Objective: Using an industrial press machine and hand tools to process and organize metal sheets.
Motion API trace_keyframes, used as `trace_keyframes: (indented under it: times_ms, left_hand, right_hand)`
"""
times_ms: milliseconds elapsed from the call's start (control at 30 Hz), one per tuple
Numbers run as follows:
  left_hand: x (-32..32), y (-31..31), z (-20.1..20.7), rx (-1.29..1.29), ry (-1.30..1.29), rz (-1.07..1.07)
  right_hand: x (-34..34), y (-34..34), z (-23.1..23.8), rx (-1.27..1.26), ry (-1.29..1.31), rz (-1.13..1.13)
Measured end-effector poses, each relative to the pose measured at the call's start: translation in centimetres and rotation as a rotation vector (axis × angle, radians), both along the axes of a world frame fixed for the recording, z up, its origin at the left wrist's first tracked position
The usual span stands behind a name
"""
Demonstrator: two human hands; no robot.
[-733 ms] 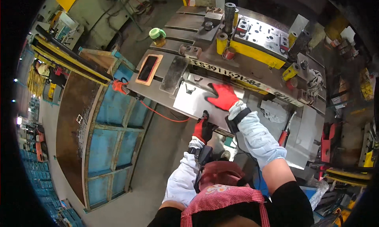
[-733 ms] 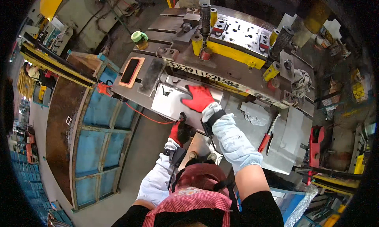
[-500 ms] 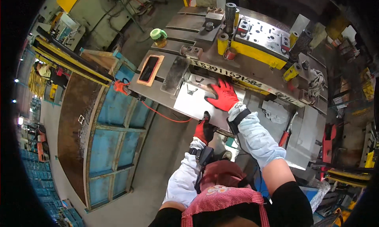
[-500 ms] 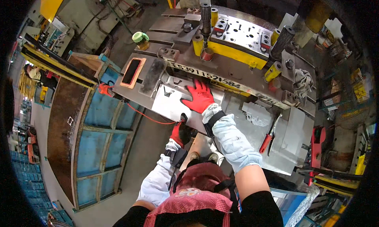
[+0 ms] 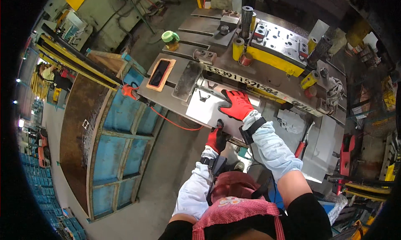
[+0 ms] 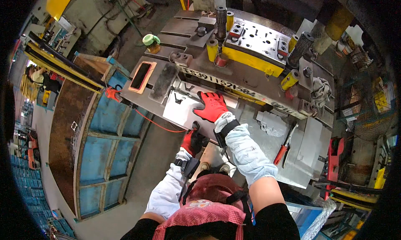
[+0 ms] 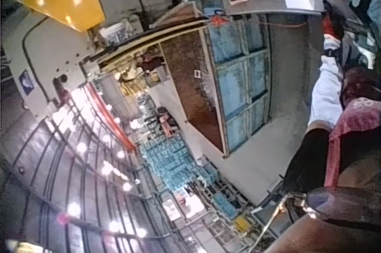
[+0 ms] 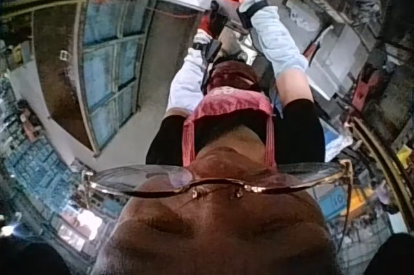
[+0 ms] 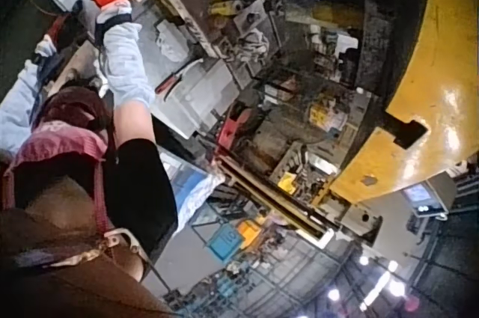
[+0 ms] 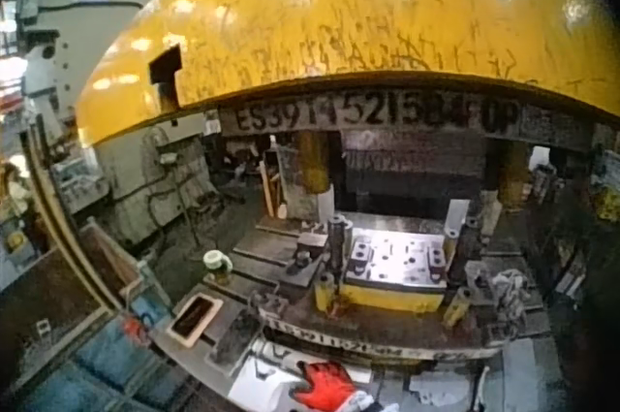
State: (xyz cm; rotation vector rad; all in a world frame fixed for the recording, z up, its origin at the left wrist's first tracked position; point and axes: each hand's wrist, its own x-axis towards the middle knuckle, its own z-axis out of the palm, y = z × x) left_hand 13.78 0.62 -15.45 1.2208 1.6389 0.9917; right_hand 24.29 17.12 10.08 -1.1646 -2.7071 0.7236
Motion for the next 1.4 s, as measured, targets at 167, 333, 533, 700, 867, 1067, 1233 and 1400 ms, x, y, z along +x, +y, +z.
trace_keyframes:
  times_ms: [167,333,533,700,867,1067,1233,1400]
  left_hand:
    - [1.7,0.2,10.7,0.083,0.225,-0.026]
    - [1.6,-0.1,12.3,-0.053,0.132,0.07]
    - [0.8,0.0,8.9,0.012,-0.083,0.138]
    - [0.6,1.1,12.5,0.34,0.438,-0.227]
    - [1.0,0.8,13.6,-0.054,-0.215,-0.044]
    - [0.8,0.8,13.0,0.106,0.226,-0.057]
    - [0.6,0.8,11.3,0.332,0.402,-0.027]
    - [0.5,0.6,10.0,0.25,0.395,-0.033]
  right_hand:
    - [0.3,1.6,-1.6,0.21,0.017,-0.078]
    - [-1.9,1.5,-1.1,0.034,-0.007,-0.167]
    - [-2.5,-0.4,0.5,0.055,-0.097,-0.077]
    - [-3.4,-2.3,1.2,0.203,-0.205,-0.151]
    - [-2.7,-1.6,2.0,-0.035,-0.071,-0.067]
    - [-1.8,-2.0,1.7,0.414,0.008,-0.109]
    - [-1.8,-0.8,1.8,-0.017,-0.029,-0.021]
    - [-1.4,-1.6,1.6,-0.049,0.151,-0.071]
